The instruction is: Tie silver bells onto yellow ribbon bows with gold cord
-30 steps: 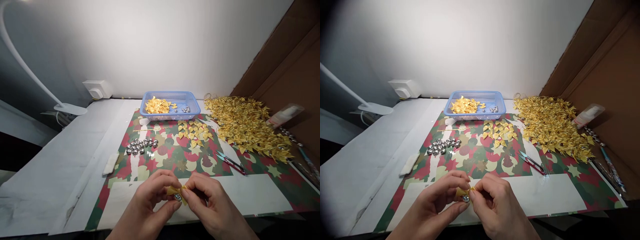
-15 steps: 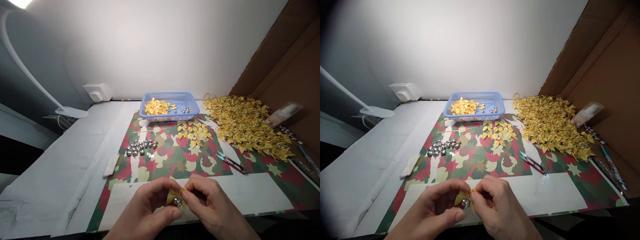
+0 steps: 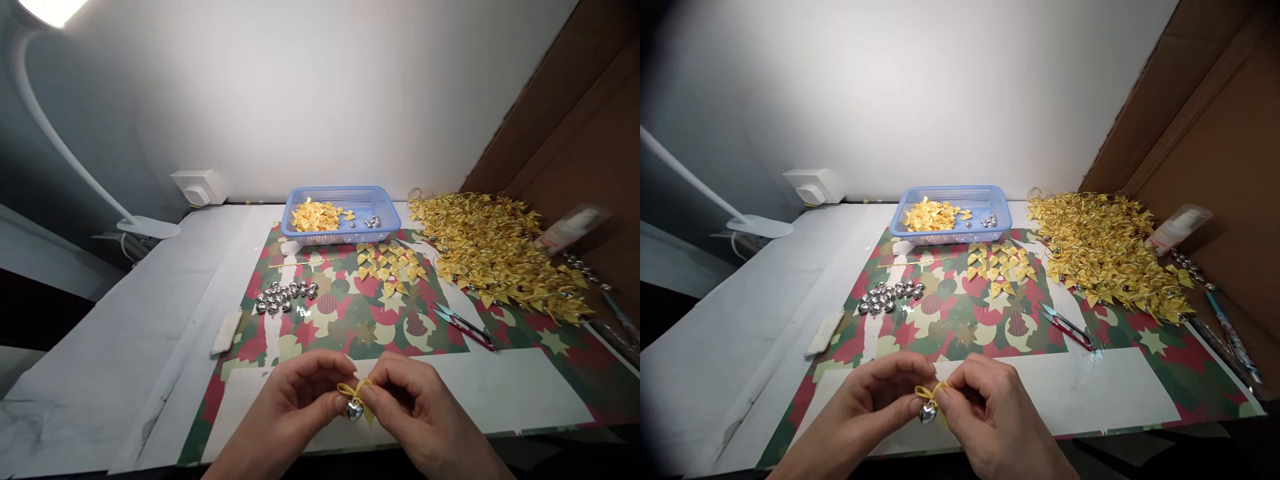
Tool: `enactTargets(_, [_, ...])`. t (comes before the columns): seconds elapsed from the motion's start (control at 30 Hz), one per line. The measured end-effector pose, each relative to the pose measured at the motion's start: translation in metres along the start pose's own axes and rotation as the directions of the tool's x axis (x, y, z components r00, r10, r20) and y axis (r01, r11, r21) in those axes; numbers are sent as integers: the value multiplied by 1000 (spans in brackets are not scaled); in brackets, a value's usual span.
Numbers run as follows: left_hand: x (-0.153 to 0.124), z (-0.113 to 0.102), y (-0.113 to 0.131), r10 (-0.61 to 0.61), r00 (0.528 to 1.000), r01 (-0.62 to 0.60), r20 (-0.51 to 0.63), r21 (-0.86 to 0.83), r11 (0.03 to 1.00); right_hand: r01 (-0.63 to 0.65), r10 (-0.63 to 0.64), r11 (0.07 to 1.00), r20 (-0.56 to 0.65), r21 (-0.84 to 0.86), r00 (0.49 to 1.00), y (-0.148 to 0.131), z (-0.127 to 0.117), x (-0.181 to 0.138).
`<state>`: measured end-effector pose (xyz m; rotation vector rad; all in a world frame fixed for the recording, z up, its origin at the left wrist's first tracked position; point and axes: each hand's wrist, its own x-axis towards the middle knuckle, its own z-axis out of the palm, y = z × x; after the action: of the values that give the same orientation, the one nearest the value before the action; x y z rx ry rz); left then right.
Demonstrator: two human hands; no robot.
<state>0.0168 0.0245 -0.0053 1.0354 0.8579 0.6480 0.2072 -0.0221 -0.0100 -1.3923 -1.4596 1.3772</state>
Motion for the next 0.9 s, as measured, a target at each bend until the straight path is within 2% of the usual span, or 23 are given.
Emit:
enactTargets(0.13, [-7,-7,0,-2,979,2,204,1,1000,-5,5,1000,-9,0,1000,2,0,0])
enactTargets(0.2, [-9,-8,0,19,970,-26,244,26,999,0,0,1000,-4,-3,1000,2,0,1])
enactTargets(0.33, [-7,-4,1,19,992,-40,126,161,986,34,-34,999,0,-11,999,4,2,1])
enactTargets(0.4, [-5,-1,1,13,996,-27,84,168,985,37,-37,999,-6,8,999,5,-1,1])
enactTargets(0.47, [-2,1,2,-1,997,-9,81,127,992,33,-29,993,-42,115,999,8,-8,2])
enactTargets(0.53, [-1,2,3,-21,997,15,79,74,997,84,-32,937,-158,338,987,11,-18,4])
enactTargets(0.57, [-1,2,4,-31,996,28,79,39,999,147,-29,876,-255,460,967,12,-23,6])
enactTargets(0.63, [-2,3,6,-55,995,58,77,-35,998,303,17,734,-463,608,886,14,-34,10])
enactTargets(0.7, [-4,4,10,-81,994,89,77,-101,991,395,73,681,-594,616,801,18,-40,14])
enactTargets(0.77, [-5,6,13,-97,993,105,65,-138,985,362,74,756,-621,545,780,23,-42,16])
enactTargets(0.83, [-7,8,15,-105,994,110,44,-159,981,257,53,866,-590,429,806,32,-39,17])
enactTargets(0.9, [-7,10,15,-105,994,107,19,-176,979,158,47,937,-559,312,828,41,-34,16])
